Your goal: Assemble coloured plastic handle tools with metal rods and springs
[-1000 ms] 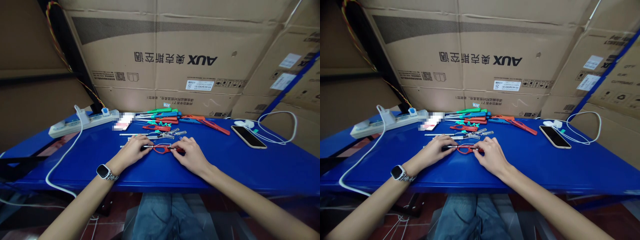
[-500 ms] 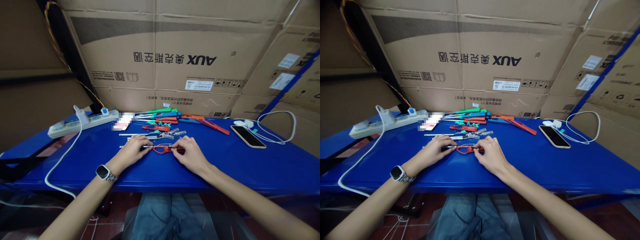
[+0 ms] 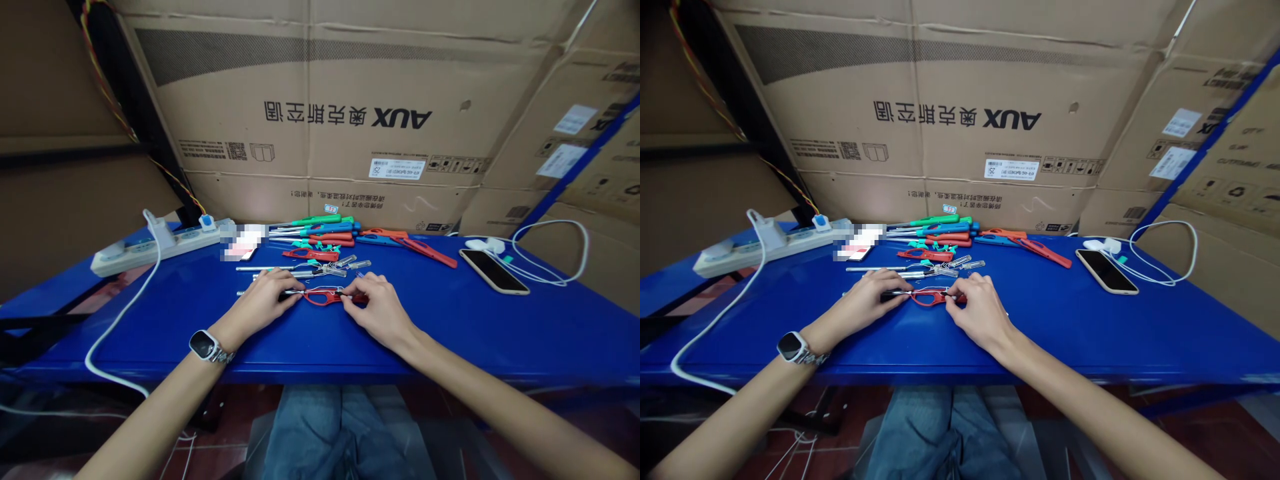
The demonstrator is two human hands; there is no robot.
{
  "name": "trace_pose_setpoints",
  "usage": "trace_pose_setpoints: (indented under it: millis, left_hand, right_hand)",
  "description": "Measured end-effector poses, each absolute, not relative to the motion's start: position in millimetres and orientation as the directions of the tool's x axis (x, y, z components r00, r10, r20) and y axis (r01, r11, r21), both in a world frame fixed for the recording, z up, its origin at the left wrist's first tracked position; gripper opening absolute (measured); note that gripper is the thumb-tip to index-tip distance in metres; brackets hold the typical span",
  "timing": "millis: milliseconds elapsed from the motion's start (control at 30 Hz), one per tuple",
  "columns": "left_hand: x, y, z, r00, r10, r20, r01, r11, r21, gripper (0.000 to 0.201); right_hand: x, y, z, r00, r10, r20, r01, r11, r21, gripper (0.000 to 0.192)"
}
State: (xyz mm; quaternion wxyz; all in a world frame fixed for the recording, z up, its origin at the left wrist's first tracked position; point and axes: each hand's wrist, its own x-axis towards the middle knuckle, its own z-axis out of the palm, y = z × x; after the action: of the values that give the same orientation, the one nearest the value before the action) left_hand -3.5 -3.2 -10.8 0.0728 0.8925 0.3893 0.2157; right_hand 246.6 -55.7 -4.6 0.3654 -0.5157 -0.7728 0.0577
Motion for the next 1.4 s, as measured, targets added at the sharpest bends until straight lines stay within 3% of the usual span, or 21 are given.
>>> trace_pose_setpoints:
  millis: [400, 1400]
  left_hand:
    - [-4, -2, -11, 0.608, 0.728, 0.316, 0.666, -0.685, 0.296, 0.020]
    - [-2, -5, -9, 0.618, 0.718, 0.319, 0.662, -0.695, 0.282, 0.019]
  right_hand:
    - [253, -56, -3, -0.325, 0.864, 0.385, 0.692, 0.495, -0.526, 0.007]
    - [248, -33, -3, -0.460, 0.783, 0.419, 0.630, 0.621, -0.466, 0.005]
